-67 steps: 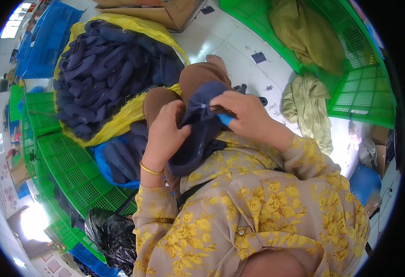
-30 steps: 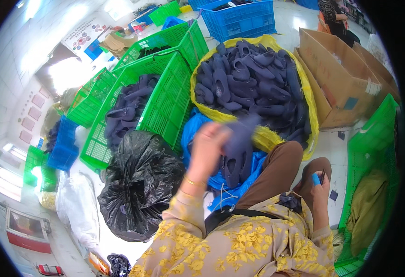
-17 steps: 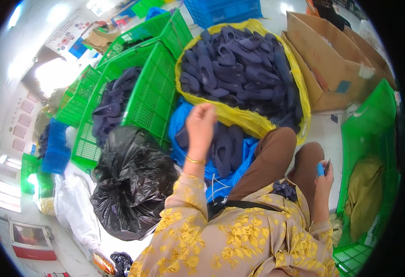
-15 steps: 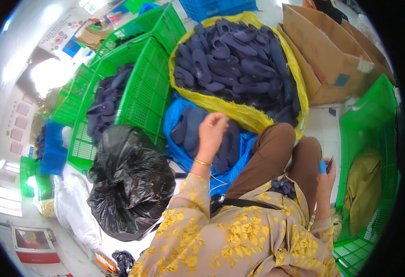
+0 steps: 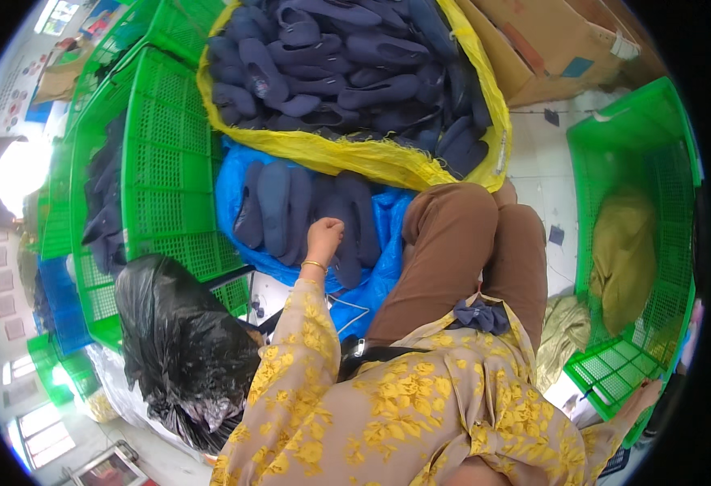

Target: The person sits on the floor and uses a blue-handled tool to stitch a dark blue slipper held in their lap. They repeatedly insert the tool into the slipper's upper, pull the thread, and trim excess material while surrounded by green and blue crates filled with slippers.

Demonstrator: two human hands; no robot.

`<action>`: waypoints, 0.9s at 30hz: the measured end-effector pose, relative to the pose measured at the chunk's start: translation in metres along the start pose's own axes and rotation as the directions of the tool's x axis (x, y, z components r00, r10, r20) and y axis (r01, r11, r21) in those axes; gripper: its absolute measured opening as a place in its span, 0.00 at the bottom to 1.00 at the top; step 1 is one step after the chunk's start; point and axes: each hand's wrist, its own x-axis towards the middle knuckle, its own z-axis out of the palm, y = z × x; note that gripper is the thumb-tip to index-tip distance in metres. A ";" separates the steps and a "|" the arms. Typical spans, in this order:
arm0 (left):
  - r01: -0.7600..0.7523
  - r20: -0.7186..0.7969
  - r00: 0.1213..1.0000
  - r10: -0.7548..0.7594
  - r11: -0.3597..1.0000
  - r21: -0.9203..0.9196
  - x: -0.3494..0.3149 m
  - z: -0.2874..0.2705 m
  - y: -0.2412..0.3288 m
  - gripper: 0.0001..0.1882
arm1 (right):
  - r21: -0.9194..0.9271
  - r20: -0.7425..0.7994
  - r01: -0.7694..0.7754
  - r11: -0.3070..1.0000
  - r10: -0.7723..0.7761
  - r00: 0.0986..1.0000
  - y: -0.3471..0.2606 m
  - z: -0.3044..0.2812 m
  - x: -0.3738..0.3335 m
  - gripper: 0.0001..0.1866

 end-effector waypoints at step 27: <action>-0.846 0.326 0.531 0.782 0.514 0.145 -0.186 0.029 0.160 0.09 | 0.106 0.715 0.289 0.952 -0.274 0.643 0.044 0.172 -0.336 0.08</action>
